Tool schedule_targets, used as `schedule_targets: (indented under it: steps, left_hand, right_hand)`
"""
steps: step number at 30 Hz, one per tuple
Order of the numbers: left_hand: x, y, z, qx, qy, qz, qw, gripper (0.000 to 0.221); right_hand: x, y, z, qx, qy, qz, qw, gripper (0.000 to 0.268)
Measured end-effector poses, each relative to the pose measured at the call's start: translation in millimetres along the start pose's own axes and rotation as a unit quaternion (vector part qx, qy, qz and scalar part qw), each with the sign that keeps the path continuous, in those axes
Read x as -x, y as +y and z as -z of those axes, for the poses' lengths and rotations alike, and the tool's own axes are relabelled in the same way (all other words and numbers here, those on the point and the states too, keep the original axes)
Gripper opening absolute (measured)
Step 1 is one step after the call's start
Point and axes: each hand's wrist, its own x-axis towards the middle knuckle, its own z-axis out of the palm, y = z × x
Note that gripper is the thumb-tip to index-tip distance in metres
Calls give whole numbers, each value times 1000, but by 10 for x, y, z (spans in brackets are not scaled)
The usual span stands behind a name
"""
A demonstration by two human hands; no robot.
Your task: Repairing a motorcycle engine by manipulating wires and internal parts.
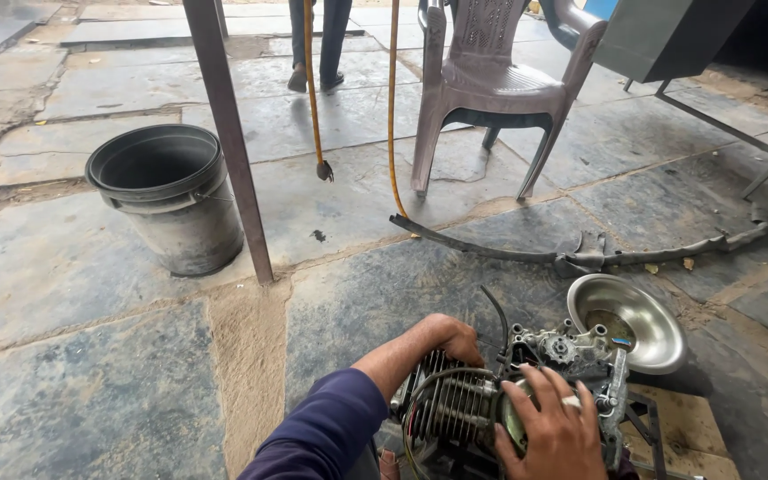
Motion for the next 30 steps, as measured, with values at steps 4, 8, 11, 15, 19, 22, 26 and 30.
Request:
schedule_targets:
  steps: [4,8,11,15,19,22,26,30]
  left_hand:
    - [-146,-60,-44,26,-23,9,999,58]
    - [-97,-49,-11,20,-23,-1,1000,56]
    - [-7,-43,-26,22,-18,-1,1000,56]
    - [98,40,-1,1,-7,8,1000,53]
    - [-46,-23,-53,-1,-7,9,1000,53]
    - [-9,-8,-11,8,-9,4,1000,54]
    - [-27,-5,-45,39,-16,13,999,54]
    - [-46,-11,-27,30,-11,18,999,54]
  right_hand:
    - [-67,-329,26,12,6,-186,982,67]
    - [-147,-420,-12,30,-8,-300,953,60]
    - [-118,-330,-95,55,19,-238,970,52]
    - [-103,-127,-1,-5,42,-77,996,54]
    - [-150,190,147,-107,24,95,989,51]
    - [-259,334,251,-209,-75,247,943,52]
    - [-221,284,257,-191,-51,229,953,54]
    - [-133,208,82,-126,1,130,983,57]
